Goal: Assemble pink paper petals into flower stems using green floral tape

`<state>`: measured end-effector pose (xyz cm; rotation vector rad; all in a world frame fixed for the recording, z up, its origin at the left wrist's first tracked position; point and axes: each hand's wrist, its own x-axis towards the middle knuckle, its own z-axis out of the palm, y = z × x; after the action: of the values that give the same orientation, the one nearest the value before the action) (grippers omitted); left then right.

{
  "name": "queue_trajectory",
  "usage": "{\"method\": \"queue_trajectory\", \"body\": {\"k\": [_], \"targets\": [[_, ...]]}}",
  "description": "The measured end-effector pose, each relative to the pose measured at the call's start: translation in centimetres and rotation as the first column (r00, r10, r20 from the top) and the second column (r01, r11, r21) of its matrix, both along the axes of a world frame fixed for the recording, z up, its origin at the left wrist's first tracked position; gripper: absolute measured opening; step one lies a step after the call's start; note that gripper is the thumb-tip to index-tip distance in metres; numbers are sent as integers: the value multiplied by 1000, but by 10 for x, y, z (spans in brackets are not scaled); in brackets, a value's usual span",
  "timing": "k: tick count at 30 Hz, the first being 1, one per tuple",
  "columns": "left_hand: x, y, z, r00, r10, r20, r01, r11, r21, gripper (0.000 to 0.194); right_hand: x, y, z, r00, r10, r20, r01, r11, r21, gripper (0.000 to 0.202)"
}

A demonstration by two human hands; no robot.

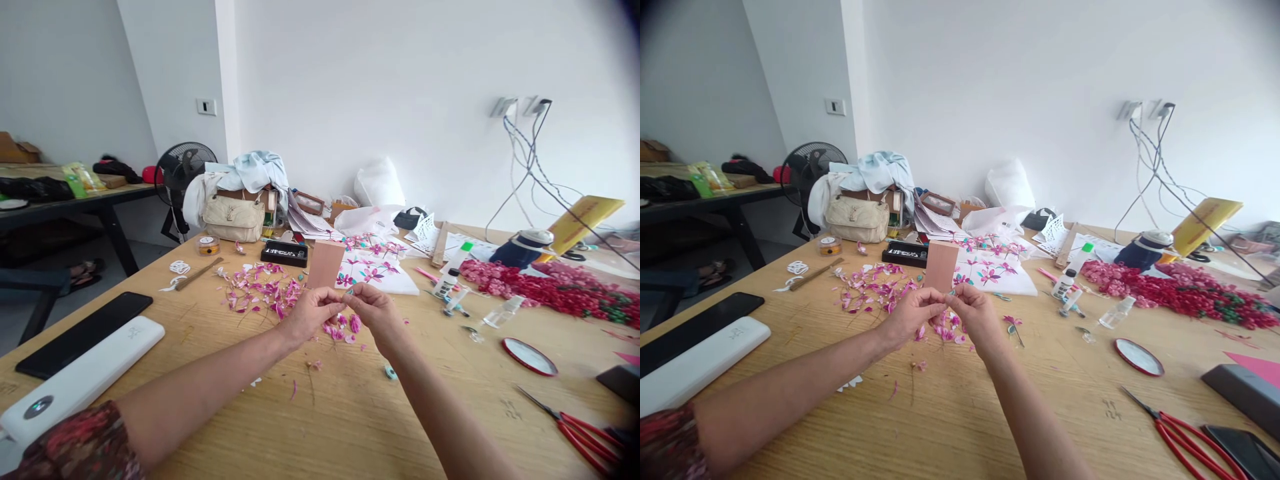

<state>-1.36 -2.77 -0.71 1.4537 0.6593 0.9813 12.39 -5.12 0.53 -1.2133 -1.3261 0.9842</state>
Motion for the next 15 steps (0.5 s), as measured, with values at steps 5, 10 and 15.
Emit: {"method": "queue_trajectory", "body": {"k": [5, 10, 15], "targets": [[3, 1, -2, 1000, -21, 20, 22, 998, -60, 24, 1, 2, -3, 1000, -9, -3, 9, 1000, -6, 29], [4, 7, -1, 995, -97, -38, 96, 995, -27, 21, 5, 0, 1, 999, 9, 36, -9, 1000, 5, 25], [-2, 16, 8, 965, -199, -168, 209, 977, 44, 18, 9, -1, 4, 1000, 9, 23, -9, 1000, -4, 24]]}}
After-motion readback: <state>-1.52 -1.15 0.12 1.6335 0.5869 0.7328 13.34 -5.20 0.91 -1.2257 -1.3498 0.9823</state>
